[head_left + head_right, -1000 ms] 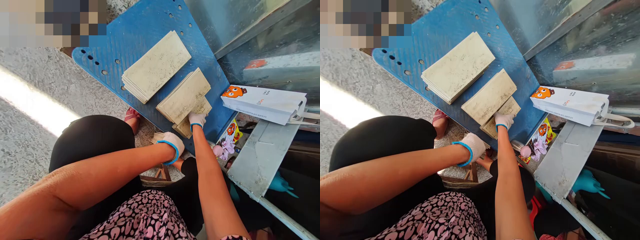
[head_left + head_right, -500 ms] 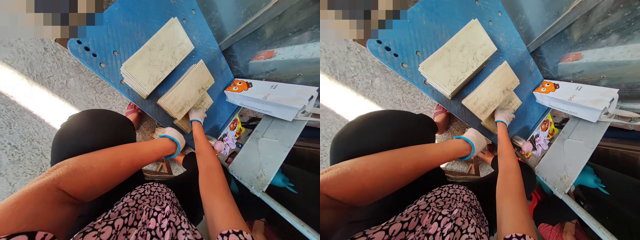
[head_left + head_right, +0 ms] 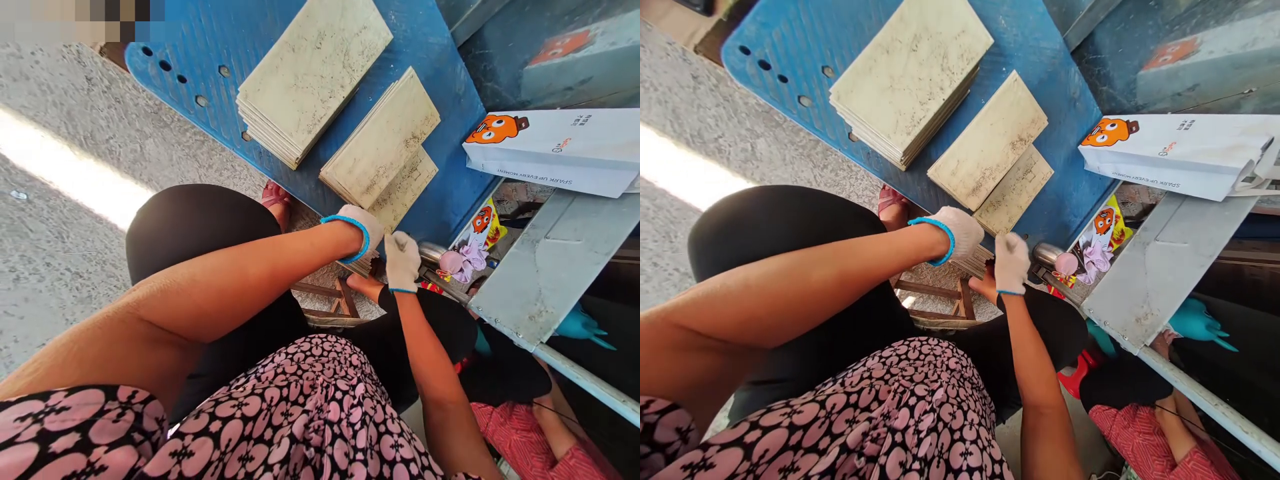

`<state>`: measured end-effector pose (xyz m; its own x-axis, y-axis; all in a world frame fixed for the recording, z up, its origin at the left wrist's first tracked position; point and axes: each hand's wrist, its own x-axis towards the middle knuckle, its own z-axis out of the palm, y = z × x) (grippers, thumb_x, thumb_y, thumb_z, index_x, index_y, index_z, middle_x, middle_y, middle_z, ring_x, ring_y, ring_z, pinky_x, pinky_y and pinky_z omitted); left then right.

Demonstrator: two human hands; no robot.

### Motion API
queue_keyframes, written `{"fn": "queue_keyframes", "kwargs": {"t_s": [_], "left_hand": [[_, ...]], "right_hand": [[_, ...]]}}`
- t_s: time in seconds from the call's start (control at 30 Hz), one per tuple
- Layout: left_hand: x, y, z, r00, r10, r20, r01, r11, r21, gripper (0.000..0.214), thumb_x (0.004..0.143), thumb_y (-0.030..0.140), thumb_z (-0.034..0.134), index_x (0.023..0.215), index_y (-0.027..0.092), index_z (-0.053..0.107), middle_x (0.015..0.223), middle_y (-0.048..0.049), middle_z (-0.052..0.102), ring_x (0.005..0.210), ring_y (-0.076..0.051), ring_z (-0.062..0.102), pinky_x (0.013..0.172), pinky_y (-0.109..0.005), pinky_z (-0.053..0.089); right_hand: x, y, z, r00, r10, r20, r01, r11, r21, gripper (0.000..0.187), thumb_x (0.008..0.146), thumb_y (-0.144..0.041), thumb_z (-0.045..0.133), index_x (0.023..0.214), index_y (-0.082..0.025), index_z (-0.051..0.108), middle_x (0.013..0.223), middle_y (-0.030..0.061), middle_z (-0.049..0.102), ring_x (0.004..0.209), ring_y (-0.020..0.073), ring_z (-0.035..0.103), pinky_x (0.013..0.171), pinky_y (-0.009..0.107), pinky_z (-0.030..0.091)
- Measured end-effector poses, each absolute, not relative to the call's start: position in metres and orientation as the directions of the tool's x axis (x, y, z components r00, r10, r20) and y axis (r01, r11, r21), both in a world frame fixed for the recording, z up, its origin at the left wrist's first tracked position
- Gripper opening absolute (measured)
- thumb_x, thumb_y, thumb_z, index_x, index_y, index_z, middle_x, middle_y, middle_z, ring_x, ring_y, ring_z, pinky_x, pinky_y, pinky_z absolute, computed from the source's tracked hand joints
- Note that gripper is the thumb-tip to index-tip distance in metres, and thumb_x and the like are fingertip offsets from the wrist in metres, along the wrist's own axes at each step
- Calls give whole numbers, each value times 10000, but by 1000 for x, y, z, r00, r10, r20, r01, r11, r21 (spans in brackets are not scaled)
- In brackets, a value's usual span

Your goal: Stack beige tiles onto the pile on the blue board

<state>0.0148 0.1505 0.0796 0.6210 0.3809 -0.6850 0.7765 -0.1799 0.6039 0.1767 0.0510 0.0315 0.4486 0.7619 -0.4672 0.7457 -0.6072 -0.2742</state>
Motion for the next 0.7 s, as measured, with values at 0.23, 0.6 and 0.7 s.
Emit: {"fn": "queue_keyframes", "kwargs": {"t_s": [0.23,0.6,0.7], "left_hand": [[16,150,81,643,329,-692,763,-360,537,389,799,146,720,1180,168,792,1088,-181,766,1096,-372,680,961,-481,522],[19,151,81,702,274,-657,697,-453,556,468,814,72,631,1262,124,757,1122,-217,752,1042,-389,699,940,-495,527],[18,151,87,689,286,-666,712,-436,550,470,826,64,609,1265,143,759,1132,-204,753,1057,-381,699,969,-487,515]], "right_hand": [[145,-26,23,20,665,-747,992,-104,-66,218,1022,-374,496,955,-246,659,935,21,697,859,185,635,696,272,416],[134,-33,11,4,699,-715,995,66,71,174,1025,-323,495,1075,-232,635,1016,59,694,889,212,633,678,307,370],[134,-34,7,11,707,-707,998,39,55,172,1015,-320,508,1066,-228,645,1012,64,695,912,217,633,689,309,366]]}}
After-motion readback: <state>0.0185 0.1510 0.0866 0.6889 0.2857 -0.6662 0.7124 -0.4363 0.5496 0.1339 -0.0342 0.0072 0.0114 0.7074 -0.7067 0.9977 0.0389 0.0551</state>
